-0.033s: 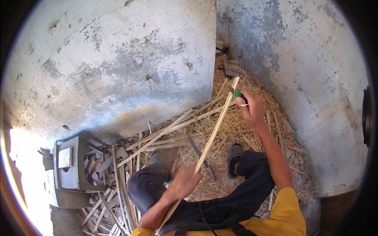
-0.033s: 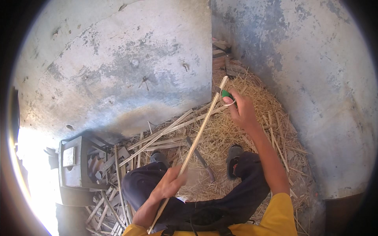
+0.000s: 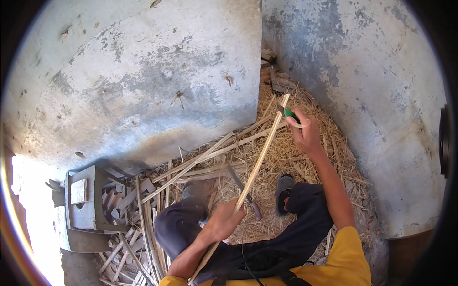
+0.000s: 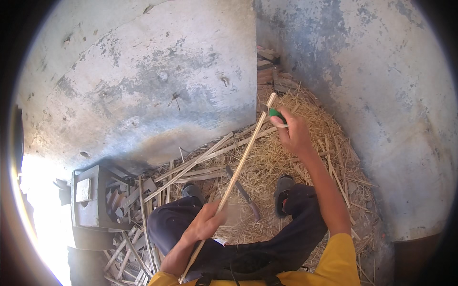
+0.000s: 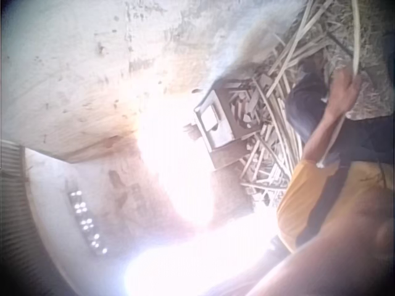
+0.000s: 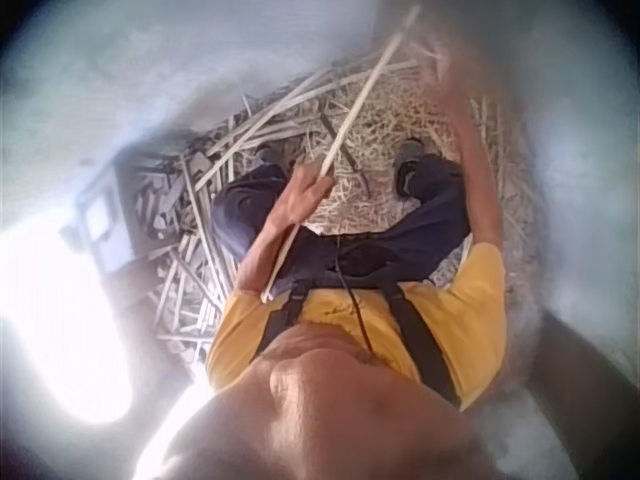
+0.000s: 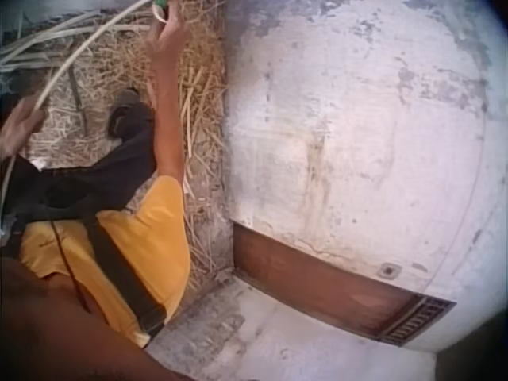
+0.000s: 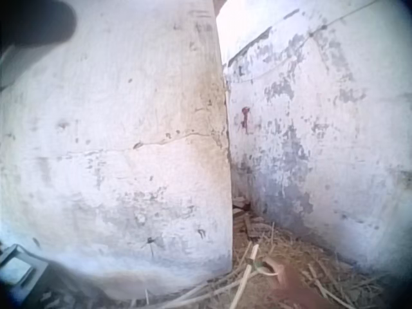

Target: The person carves a piece of wood using a machete and a smaller utility knife. The person first uses a large blade to shave down the sides of the wood piece and then uses a smaller green-handled knife to refine the shape and remove smaller shavings while sitting on a floor covered in wood scraps.

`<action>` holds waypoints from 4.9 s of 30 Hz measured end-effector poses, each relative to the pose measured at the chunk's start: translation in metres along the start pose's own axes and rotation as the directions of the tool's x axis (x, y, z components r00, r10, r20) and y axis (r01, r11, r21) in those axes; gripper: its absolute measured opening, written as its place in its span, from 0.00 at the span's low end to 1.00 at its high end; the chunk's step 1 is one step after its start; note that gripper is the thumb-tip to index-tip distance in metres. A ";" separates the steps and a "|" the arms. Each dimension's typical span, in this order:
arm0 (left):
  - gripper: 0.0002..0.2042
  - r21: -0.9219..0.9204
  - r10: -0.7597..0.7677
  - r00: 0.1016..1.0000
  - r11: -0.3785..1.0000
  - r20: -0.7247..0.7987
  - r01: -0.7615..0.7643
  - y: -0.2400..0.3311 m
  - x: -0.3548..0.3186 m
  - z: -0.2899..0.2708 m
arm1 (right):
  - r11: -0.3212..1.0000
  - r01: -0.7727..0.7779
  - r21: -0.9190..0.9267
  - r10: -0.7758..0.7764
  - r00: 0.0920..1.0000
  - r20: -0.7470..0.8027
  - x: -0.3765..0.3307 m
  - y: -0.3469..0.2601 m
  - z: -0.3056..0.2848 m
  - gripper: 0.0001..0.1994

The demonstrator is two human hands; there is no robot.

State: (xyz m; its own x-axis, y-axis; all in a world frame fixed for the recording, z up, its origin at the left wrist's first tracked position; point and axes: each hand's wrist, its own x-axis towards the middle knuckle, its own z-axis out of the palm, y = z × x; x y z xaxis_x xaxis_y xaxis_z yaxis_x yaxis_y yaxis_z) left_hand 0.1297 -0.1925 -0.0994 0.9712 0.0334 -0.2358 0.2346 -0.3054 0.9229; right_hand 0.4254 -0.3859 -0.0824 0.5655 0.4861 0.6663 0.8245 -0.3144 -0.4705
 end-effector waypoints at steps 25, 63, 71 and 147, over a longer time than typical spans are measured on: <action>0.15 -0.637 -0.079 0.978 0.748 0.192 0.186 0.017 0.011 -0.009 | 0.960 -0.258 0.113 0.231 0.951 0.208 -0.017 -0.005 0.003 0.19; 0.21 -0.156 -0.071 0.988 0.986 -0.140 0.048 0.010 0.007 -0.005 | 0.949 0.268 0.167 -0.294 0.944 0.153 -0.043 -0.106 0.021 0.06; 0.18 -0.106 -0.068 0.992 0.993 -0.106 0.057 0.012 0.004 0.005 | 0.975 0.107 0.192 -0.097 0.993 -0.065 -0.012 -0.060 0.009 0.06; 0.21 -0.790 0.023 0.968 0.584 0.249 0.189 -0.024 -0.064 -0.001 | 0.635 -0.433 0.639 0.435 0.885 0.166 -0.030 -0.075 -0.027 0.18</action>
State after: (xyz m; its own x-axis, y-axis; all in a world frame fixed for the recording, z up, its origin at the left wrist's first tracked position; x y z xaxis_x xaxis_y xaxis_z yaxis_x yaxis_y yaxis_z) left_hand 0.0618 -0.1865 -0.1061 0.9355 -0.2113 -0.2833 0.3533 0.5794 0.7345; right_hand 0.3468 -0.3991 -0.0509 0.8561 0.4289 0.2883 0.2667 0.1112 -0.9573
